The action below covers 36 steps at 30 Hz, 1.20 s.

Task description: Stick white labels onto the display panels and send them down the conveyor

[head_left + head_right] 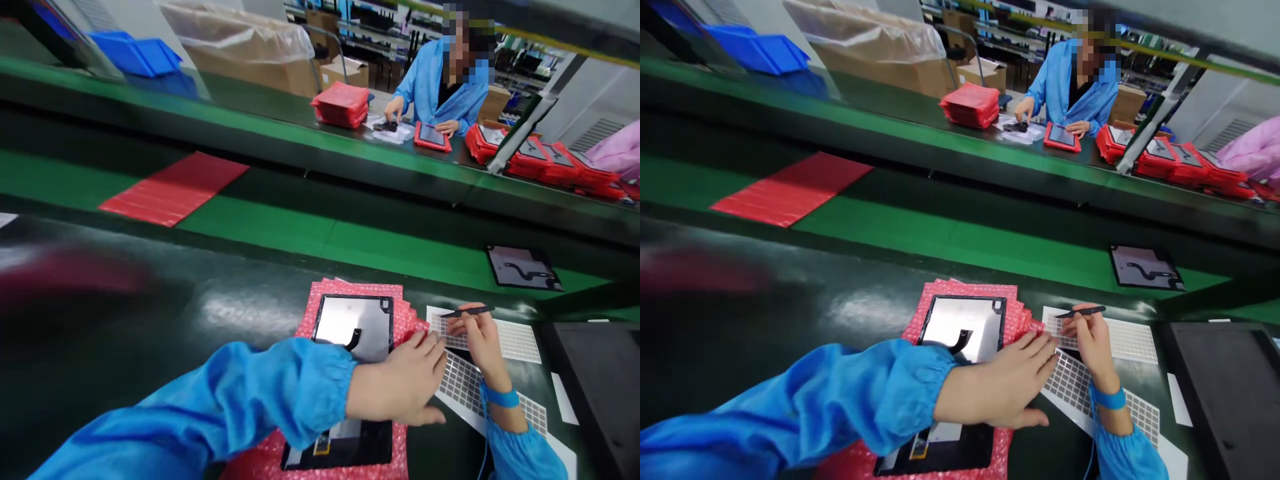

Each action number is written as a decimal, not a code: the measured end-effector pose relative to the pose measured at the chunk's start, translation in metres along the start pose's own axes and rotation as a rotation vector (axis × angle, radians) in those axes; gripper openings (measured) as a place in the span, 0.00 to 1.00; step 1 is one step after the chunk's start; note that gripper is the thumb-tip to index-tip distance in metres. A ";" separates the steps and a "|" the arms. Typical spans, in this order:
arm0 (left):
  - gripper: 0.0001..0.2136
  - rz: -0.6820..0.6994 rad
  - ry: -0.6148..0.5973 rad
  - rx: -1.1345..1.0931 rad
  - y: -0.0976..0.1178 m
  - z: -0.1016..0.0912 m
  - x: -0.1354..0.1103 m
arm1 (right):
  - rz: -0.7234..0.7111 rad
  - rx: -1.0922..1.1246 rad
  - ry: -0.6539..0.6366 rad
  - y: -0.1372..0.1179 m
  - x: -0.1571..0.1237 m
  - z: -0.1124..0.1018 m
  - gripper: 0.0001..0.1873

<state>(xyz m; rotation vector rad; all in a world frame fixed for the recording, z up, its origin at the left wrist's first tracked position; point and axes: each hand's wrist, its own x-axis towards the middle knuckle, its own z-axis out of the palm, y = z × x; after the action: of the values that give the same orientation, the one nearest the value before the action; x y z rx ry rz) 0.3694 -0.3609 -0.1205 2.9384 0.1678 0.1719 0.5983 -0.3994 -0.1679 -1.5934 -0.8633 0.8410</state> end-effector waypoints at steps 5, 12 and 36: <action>0.52 -0.062 -0.011 0.114 0.019 0.037 0.001 | 0.032 -0.005 -0.066 0.002 0.008 -0.001 0.21; 0.48 -0.104 0.088 0.111 0.026 0.029 -0.009 | 0.075 -0.014 -0.131 0.000 -0.008 0.004 0.19; 0.43 -0.126 0.067 0.034 0.029 0.040 -0.005 | 0.146 -0.079 -0.124 0.003 -0.026 0.003 0.17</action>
<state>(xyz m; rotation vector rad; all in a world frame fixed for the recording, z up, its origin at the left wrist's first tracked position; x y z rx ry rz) 0.3720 -0.3971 -0.1546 2.9458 0.3677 0.2509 0.5835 -0.4207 -0.1697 -1.7035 -0.8845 1.0290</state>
